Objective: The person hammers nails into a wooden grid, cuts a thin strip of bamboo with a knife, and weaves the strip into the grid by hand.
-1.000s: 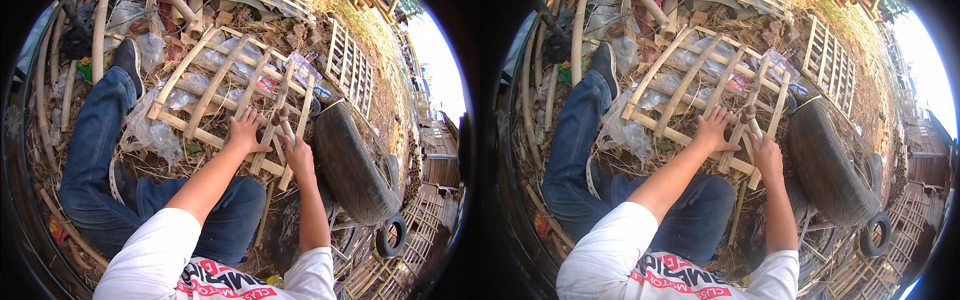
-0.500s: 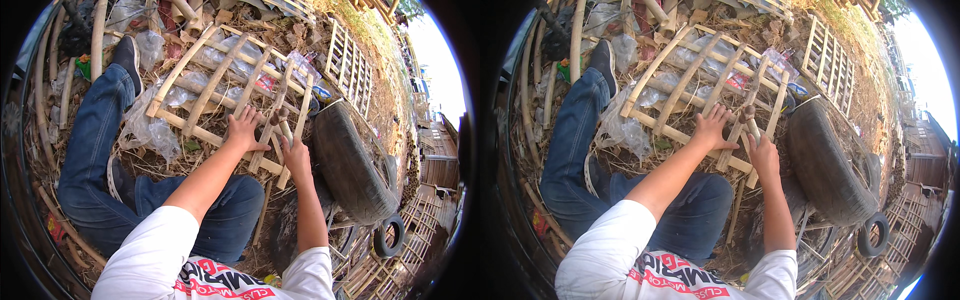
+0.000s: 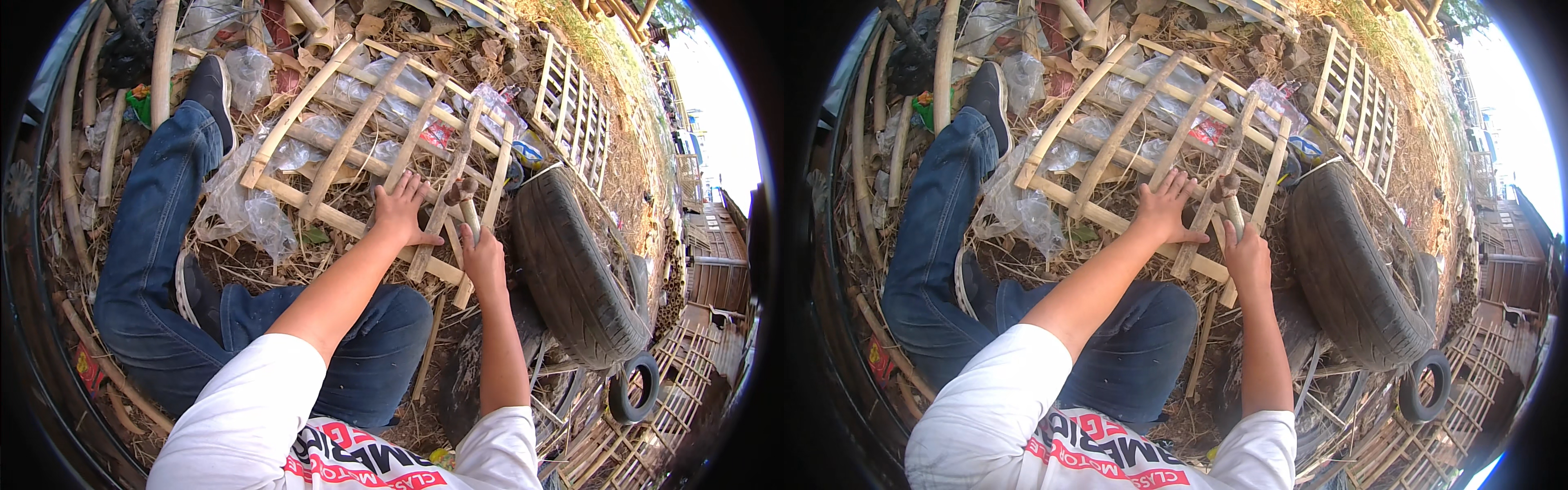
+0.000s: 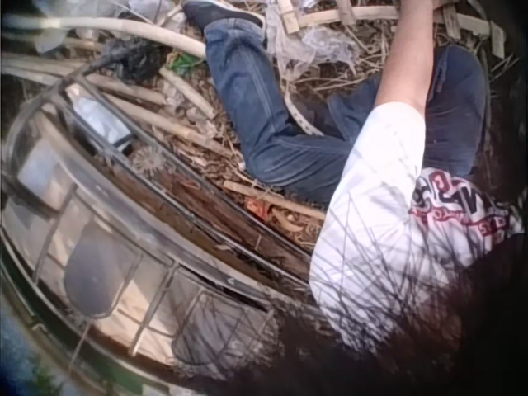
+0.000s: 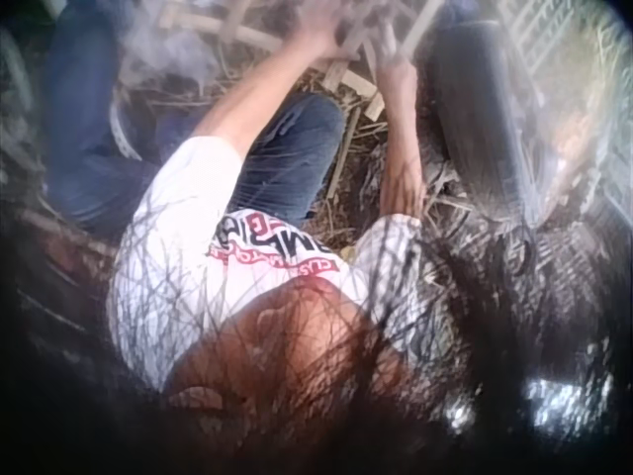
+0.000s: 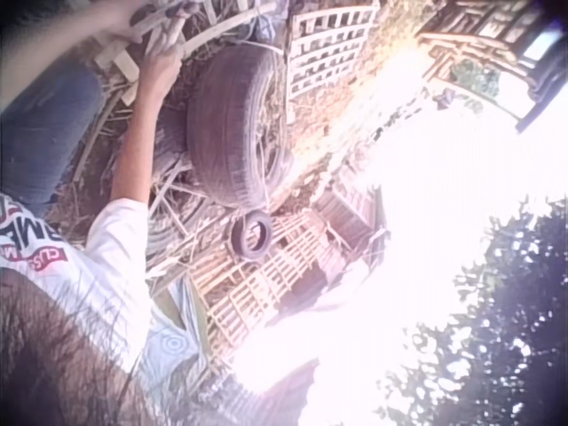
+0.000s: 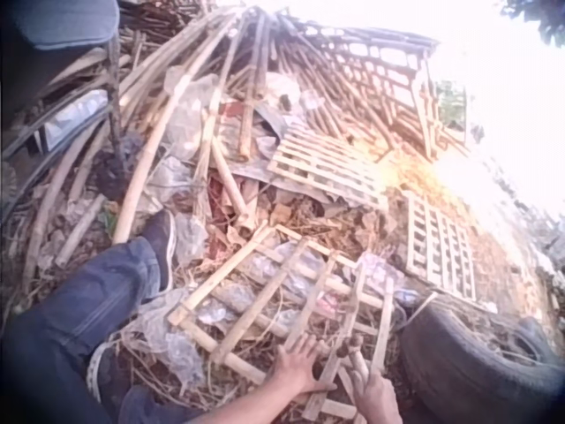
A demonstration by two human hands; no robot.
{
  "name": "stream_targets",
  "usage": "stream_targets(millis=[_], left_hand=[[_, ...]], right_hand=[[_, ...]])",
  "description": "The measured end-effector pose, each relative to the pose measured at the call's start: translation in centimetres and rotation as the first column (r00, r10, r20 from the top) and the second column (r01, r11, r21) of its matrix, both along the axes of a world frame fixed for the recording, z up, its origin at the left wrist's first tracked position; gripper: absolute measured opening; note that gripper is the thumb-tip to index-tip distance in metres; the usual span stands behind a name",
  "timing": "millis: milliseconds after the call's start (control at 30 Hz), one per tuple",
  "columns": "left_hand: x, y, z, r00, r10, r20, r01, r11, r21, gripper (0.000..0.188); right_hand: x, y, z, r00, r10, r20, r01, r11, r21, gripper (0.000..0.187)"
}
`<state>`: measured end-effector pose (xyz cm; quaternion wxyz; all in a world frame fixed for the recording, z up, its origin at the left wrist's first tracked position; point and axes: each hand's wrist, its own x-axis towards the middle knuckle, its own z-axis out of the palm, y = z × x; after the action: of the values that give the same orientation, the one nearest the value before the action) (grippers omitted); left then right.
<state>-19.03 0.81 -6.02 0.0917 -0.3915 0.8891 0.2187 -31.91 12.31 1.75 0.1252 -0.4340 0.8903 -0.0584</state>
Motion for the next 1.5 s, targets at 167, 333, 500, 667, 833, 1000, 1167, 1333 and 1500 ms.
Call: stream_targets(millis=[167, 333, 500, 667, 833, 1000, 1167, 1333, 1500], left_hand=[[0.1, -0.1, 0.1, 1.000, -0.003, 0.010, 0.003, 1.000, 0.010, 0.128], [0.0, 0.1, 0.2, 1.000, -0.002, 0.019, 0.002, 1.000, 0.008, 0.127], [0.4, 0.1, -0.6, 0.998, 0.008, -0.061, -0.010, 0.999, -0.041, 0.126], [0.0, 0.2, -0.3, 0.999, 0.002, -0.053, -0.003, 1.000, -0.016, 0.126], [-0.1, 0.2, -0.6, 1.000, 0.009, -0.010, -0.009, 1.000, -0.024, 0.128], [-0.1, 0.2, -0.3, 1.000, -0.001, -0.001, 0.001, 1.000, -0.006, 0.128], [0.0, 0.2, -0.3, 0.998, 0.004, -0.055, -0.005, 1.000, -0.020, 0.126], [0.4, 0.4, -1.0, 0.997, 0.000, -0.072, -0.004, 0.998, -0.064, 0.126], [-0.1, 0.2, -0.3, 1.000, 0.007, -0.020, -0.007, 1.000, -0.003, 0.129]], right_hand=[[0.8, -0.3, 0.6, 1.000, -0.005, -0.009, 0.005, 1.000, -0.016, 0.047], [0.4, -0.4, 1.4, 1.000, 0.019, 0.013, -0.018, 0.998, -0.066, 0.046], [1.5, -0.6, 2.7, 0.996, -0.017, 0.091, 0.031, 0.987, -0.159, 0.042], [1.2, 1.1, -0.2, 0.998, 0.003, -0.065, -0.007, 0.997, -0.070, 0.040], [1.3, 0.7, -0.2, 0.999, -0.007, -0.054, 0.006, 1.000, -0.014, 0.045], [1.1, 0.7, 0.2, 0.999, -0.006, -0.039, 0.006, 1.000, -0.002, 0.048], [1.3, 0.5, 1.8, 0.999, 0.021, -0.048, -0.027, 0.990, -0.137, 0.042], [2.5, -0.6, 4.7, 0.996, -0.006, 0.087, 0.032, 0.953, -0.302, 0.036], [1.0, -0.2, -0.6, 0.997, 0.004, -0.081, -0.009, 0.998, -0.061, 0.045]])
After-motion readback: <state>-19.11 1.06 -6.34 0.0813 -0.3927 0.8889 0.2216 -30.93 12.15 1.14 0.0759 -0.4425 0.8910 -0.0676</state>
